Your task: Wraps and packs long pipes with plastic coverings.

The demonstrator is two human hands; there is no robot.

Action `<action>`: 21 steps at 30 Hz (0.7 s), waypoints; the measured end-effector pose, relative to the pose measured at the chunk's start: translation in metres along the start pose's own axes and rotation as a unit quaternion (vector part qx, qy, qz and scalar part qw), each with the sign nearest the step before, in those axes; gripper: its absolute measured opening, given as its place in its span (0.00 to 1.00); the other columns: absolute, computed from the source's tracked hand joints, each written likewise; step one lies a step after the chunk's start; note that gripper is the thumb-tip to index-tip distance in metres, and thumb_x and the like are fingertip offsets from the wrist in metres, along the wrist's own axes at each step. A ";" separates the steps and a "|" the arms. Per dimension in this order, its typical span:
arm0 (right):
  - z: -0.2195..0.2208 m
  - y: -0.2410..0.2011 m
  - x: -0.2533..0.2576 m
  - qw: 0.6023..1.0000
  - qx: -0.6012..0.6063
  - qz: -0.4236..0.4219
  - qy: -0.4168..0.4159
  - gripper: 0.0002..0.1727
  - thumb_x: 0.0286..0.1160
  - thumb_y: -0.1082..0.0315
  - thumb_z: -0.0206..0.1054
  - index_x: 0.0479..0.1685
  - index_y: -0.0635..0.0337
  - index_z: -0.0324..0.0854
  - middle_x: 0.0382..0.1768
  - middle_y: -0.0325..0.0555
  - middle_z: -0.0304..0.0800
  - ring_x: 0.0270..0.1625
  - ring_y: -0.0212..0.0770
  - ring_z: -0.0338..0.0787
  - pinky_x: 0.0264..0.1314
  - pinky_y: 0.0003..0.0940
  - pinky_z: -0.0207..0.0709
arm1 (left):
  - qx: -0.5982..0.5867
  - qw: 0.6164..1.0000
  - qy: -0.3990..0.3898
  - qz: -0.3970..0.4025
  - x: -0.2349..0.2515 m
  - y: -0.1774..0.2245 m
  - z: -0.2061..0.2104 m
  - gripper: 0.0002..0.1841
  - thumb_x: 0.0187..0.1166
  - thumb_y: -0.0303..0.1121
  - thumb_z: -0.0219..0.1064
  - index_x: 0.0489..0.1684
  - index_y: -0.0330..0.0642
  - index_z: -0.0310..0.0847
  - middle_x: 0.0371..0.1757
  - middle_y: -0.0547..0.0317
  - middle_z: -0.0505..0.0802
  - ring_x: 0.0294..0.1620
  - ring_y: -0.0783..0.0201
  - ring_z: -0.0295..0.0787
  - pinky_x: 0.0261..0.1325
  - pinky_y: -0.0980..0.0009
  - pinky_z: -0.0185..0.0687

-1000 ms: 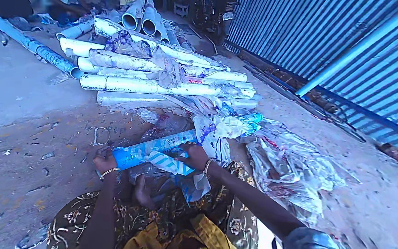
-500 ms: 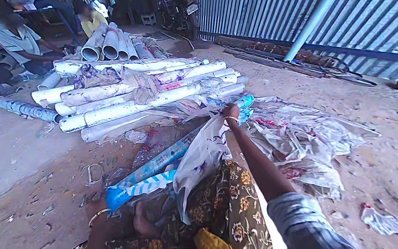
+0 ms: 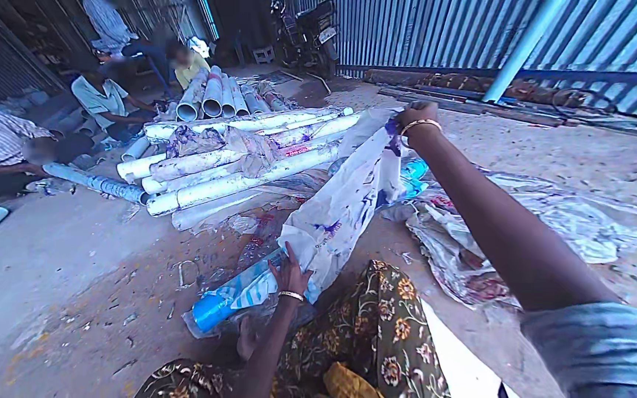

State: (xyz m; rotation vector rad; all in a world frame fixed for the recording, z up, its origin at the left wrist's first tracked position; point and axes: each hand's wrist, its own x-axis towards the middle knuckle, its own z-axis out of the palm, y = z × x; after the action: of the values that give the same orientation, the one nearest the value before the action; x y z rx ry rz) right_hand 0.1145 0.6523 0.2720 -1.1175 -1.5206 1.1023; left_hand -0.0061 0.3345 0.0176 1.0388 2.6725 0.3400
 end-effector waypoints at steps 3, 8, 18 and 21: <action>0.014 -0.046 -0.010 0.996 -0.064 -0.054 -0.036 0.10 0.75 0.78 0.62 0.51 0.74 0.81 0.50 0.64 0.87 0.48 0.52 0.89 0.54 0.52 0.81 | -0.033 0.998 0.011 -0.056 0.005 -0.003 -0.041 0.22 0.91 0.38 0.56 0.74 0.33 0.78 0.68 0.37 0.89 0.77 0.43 0.80 0.90 0.42 0.48; 0.024 -0.060 -0.006 0.994 -0.087 -0.058 -0.040 0.14 0.76 0.76 0.62 0.57 0.75 0.80 0.56 0.67 0.86 0.55 0.55 0.89 0.60 0.53 0.79 | -0.144 0.973 0.162 -0.075 0.012 -0.076 -0.153 0.19 0.90 0.30 0.57 0.69 0.25 0.80 0.72 0.26 0.84 0.79 0.34 0.76 0.83 0.43 0.63; 0.092 -0.153 -0.072 0.980 -0.043 -0.145 -0.131 0.15 0.79 0.77 0.59 0.62 0.70 0.78 0.58 0.61 0.86 0.55 0.48 0.90 0.57 0.45 0.84 | -0.226 0.903 0.342 -0.128 -0.030 -0.183 -0.255 0.15 0.84 0.27 0.65 0.59 0.22 0.85 0.63 0.21 0.87 0.73 0.30 0.79 0.78 0.37 0.63; 0.109 -0.183 -0.111 0.969 -0.051 -0.169 -0.173 0.10 0.79 0.78 0.59 0.54 0.69 0.80 0.54 0.58 0.86 0.53 0.45 0.89 0.54 0.43 0.82 | -0.166 0.895 0.405 -0.085 -0.034 -0.273 -0.259 0.14 0.81 0.28 0.67 0.54 0.23 0.87 0.57 0.20 0.88 0.64 0.29 0.84 0.72 0.35 0.67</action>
State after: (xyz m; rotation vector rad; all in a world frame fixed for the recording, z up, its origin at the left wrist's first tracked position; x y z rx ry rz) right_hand -0.0006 0.4957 0.4125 -0.7153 -1.9744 1.0241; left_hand -0.2351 0.0829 0.1830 0.6209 3.1718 1.4007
